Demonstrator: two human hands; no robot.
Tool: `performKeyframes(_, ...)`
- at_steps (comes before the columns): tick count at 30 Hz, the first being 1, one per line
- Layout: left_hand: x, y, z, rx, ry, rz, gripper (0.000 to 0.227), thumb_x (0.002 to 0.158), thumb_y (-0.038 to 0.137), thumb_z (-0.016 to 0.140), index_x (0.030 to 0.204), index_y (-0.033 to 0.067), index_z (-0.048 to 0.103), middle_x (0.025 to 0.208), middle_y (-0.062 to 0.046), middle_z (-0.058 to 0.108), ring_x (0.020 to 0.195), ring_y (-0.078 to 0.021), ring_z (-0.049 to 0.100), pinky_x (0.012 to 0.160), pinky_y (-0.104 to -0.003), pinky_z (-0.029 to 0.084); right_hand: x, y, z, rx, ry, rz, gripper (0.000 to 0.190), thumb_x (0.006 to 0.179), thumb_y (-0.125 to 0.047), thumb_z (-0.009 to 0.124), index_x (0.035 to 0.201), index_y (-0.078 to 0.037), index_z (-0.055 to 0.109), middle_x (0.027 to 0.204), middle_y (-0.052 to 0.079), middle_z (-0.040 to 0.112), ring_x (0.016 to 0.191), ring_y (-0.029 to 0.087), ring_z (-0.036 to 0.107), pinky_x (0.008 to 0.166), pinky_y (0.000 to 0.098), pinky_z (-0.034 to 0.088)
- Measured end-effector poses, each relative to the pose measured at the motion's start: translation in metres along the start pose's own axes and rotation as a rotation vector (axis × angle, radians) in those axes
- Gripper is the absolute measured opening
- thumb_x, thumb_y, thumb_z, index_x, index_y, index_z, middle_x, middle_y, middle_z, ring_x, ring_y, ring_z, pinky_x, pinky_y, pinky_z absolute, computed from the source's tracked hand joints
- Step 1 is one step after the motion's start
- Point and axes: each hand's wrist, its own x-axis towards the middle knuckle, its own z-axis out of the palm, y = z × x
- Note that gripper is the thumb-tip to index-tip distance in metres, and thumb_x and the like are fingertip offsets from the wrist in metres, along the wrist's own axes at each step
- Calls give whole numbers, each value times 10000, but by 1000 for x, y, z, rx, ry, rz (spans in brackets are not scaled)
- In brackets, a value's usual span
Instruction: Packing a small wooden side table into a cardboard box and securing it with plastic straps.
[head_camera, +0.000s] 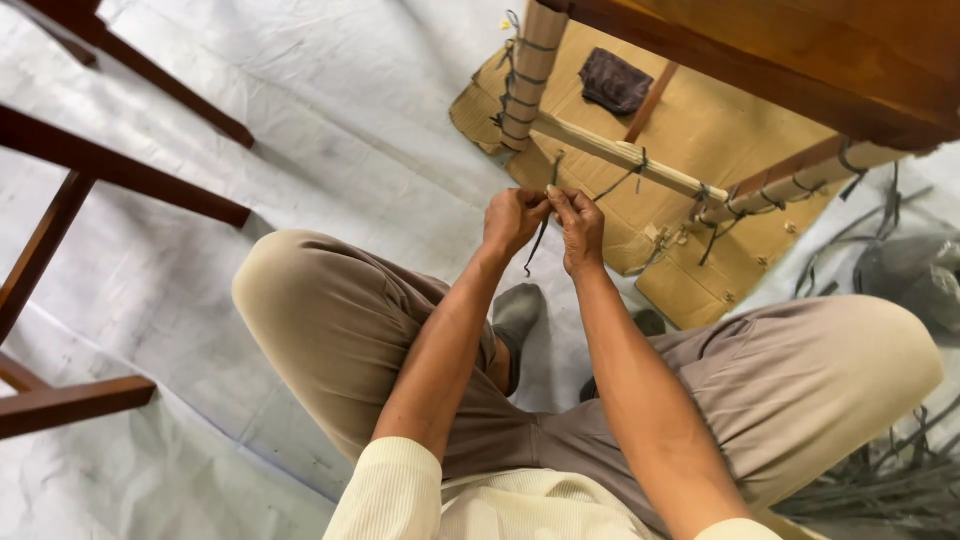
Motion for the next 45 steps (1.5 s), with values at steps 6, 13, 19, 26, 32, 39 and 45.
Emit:
performKeyframes(6,0,-12,5,-55,-59,94,279,837,297,657,1002,129,808,936,-104,799,871,-305,759,778,-405,580,11,0,-12,-95,-35,11,206,987,-246,780,924,-74,684,764,-44,563,679,55,436,620,226,387)
performKeyframes(13,28,-32,30,-279,-8,-9,331,944,351,673,1097,69,757,904,-103,784,855,-224,760,760,-355,569,4,-6,-14,-127,-173,-59,137,1013,-223,635,1021,-87,644,855,-27,678,766,50,620,712,211,534)
performKeyframes(19,56,-13,13,-237,-107,-217,342,917,377,756,979,46,815,739,-107,711,679,-151,614,635,-339,496,-4,-8,-6,-260,-89,154,193,1043,-275,613,997,-89,642,700,-36,562,532,34,393,454,223,306)
performKeyframes(26,100,10,-16,-327,240,-160,320,866,362,760,1000,75,806,682,-54,719,622,-114,642,620,-292,503,3,35,-31,146,69,310,186,1010,-278,656,966,-99,633,627,-63,389,502,53,309,442,246,248)
performKeyframes(32,111,-9,-17,-354,343,-132,276,919,301,739,957,30,775,725,-89,717,647,-164,668,631,-308,513,16,118,-83,222,453,465,143,976,-244,647,983,-104,617,663,-43,436,532,92,360,472,279,306)
performKeyframes(39,92,-28,16,-147,-53,239,188,887,247,746,1006,118,813,940,-106,785,756,-212,747,673,-349,570,26,91,-66,-223,438,-34,347,1072,-335,625,1170,-2,650,1031,64,672,939,164,604,858,280,510)
performKeyframes(45,78,0,38,-53,-192,164,228,883,318,760,990,123,807,818,-121,758,746,-311,746,677,-397,567,34,27,-18,62,217,-24,333,1079,-363,554,1182,-56,632,944,-23,592,850,93,539,778,271,474)
